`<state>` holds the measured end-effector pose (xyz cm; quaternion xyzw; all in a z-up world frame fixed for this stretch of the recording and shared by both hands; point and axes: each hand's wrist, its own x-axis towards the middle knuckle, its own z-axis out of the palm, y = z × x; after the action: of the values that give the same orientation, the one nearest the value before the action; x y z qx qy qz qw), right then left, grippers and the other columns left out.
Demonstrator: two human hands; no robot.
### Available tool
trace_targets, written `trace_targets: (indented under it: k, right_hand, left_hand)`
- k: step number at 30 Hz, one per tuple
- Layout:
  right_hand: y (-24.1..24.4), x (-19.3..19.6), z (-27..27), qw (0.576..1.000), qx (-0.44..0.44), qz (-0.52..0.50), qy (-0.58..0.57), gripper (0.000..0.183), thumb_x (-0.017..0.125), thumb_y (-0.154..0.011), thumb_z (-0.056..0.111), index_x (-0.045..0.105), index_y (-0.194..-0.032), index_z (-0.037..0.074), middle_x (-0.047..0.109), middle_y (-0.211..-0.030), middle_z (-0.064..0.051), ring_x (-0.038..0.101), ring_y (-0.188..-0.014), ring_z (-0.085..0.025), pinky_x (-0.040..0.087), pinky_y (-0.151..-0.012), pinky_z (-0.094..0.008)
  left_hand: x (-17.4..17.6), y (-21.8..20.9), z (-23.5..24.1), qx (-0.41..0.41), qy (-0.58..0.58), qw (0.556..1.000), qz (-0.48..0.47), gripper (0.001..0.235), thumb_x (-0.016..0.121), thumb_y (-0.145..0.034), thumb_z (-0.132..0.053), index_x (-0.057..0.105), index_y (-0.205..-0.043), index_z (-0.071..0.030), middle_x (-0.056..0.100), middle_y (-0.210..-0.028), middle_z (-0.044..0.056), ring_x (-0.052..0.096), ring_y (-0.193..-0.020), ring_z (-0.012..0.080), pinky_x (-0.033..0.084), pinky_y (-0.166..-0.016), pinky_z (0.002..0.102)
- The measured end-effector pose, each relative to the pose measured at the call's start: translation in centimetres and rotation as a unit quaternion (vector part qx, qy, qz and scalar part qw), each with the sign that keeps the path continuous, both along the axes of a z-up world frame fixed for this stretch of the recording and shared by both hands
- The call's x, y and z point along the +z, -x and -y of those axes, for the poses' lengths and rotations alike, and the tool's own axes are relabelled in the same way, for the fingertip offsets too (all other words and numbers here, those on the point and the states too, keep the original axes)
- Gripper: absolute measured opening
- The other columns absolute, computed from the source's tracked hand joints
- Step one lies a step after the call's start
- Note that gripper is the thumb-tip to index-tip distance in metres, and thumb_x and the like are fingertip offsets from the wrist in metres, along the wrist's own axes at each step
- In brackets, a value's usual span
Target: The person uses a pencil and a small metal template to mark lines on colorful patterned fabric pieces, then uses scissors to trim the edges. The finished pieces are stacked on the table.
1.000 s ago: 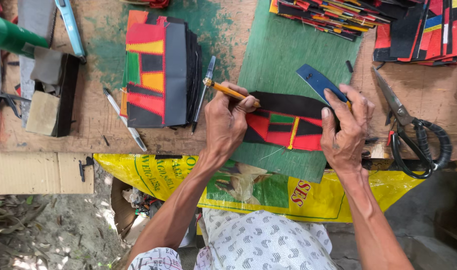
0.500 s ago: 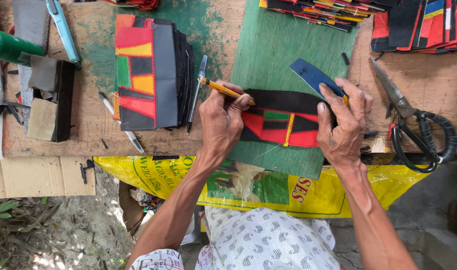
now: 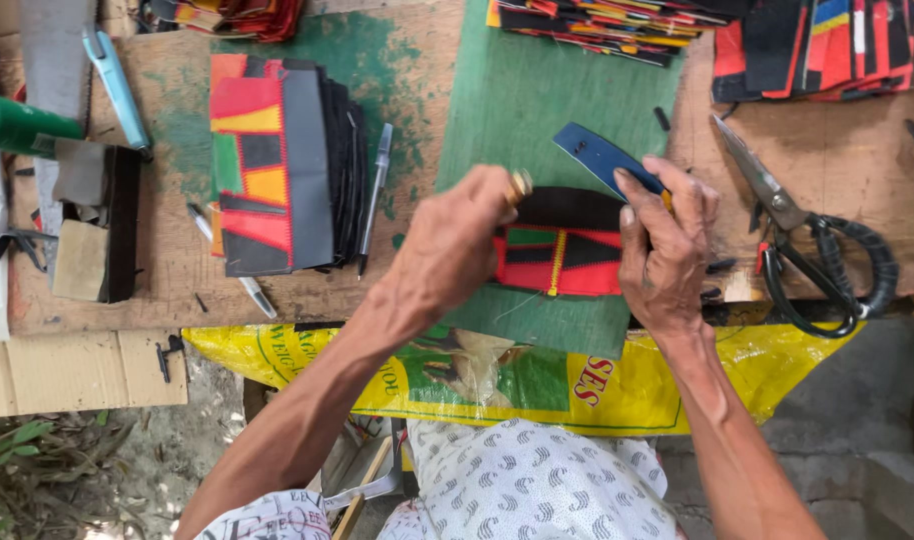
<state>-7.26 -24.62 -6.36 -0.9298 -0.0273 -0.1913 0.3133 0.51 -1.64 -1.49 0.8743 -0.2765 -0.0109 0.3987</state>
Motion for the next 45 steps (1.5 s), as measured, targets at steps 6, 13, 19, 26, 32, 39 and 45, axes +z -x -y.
trace_targets:
  k: [6,13,19,26,32,39,45]
  right_hand:
    - [0.2,0.1,0.1,1.000,-0.009,-0.011,-0.014,0.038,0.058,-0.100,-0.005,0.070,-0.135,0.004,0.060,-0.142,-0.015,0.053,-0.128,-0.035,0.041,-0.113,-0.046]
    - [-0.1,0.0,0.1,1.000,-0.007,-0.009,-0.029,0.037,0.059,-0.101,-0.005,0.069,-0.136,0.004,0.059,-0.142,-0.015,0.052,-0.128,-0.035,0.042,-0.113,-0.046]
    - [-0.1,0.0,0.1,1.000,-0.009,-0.012,-0.027,0.039,0.059,-0.100,-0.005,0.069,-0.137,0.004,0.059,-0.143,-0.015,0.052,-0.128,-0.036,0.043,-0.113,-0.046]
    - [-0.1,-0.4,0.3,1.000,-0.007,-0.003,-0.027,0.039,0.060,-0.101,-0.005,0.069,-0.137,0.005,0.059,-0.143,-0.015,0.052,-0.129,-0.036,0.042,-0.114,-0.046]
    - [-0.3,-0.6,0.2,1.000,-0.019,0.002,-0.018,0.048,0.055,-0.095,-0.010,0.068,-0.138,0.007,0.059,-0.141,-0.018,0.054,-0.128,-0.037,0.041,-0.112,-0.046]
    - [3.6,1.2,2.5,0.994,-0.097,0.049,-0.022,0.038,0.054,-0.103,-0.008,0.067,-0.137,0.002,0.062,-0.137,-0.017,0.058,-0.130,-0.033,0.044,-0.115,-0.042]
    - [8.9,3.9,7.8,0.979,-0.166,-0.005,0.116,0.029,0.065,-0.098,-0.002,0.069,-0.126,-0.005,0.064,-0.123,-0.021,0.059,-0.125,-0.036,0.046,-0.113,-0.044]
  left_hand:
    - [-1.1,1.6,5.9,0.128,0.266,0.931,-0.212,0.011,0.067,-0.095,0.004,0.059,-0.102,0.000,0.072,-0.084,0.008,0.073,-0.078,0.0117,0.062,-0.071,0.027]
    - [-1.8,2.2,7.4,0.098,0.268,0.943,-0.175,0.010,0.066,-0.097,0.005,0.059,-0.104,0.001,0.069,-0.086,0.008,0.071,-0.076,0.0117,0.061,-0.070,0.026]
    - [-2.1,2.3,7.5,0.090,0.260,0.951,-0.141,0.015,0.068,-0.096,0.007,0.058,-0.105,0.001,0.067,-0.087,0.008,0.071,-0.077,0.0130,0.060,-0.071,0.026]
    - [-2.4,2.3,7.7,0.080,0.245,0.961,-0.104,0.021,0.070,-0.092,0.011,0.058,-0.104,0.000,0.065,-0.089,0.011,0.073,-0.080,0.0196,0.058,-0.071,0.030]
    - [-2.2,2.6,7.6,-0.061,0.105,0.992,0.030,0.034,0.065,-0.079,0.010,0.055,-0.107,-0.007,0.060,-0.099,0.013,0.068,-0.090,0.0385,0.054,-0.073,0.046]
    - [-0.9,-4.3,4.9,0.009,-0.026,0.999,0.036,0.026,0.065,-0.090,0.002,0.057,-0.113,-0.005,0.065,-0.106,0.016,0.068,-0.079,0.0369,0.054,-0.063,0.045]
    - [0.3,-7.5,0.4,0.103,0.021,0.946,0.306,0.046,0.073,-0.086,-0.016,0.057,-0.127,-0.001,0.063,-0.115,0.017,0.068,-0.101,0.0359,0.056,-0.081,0.041]
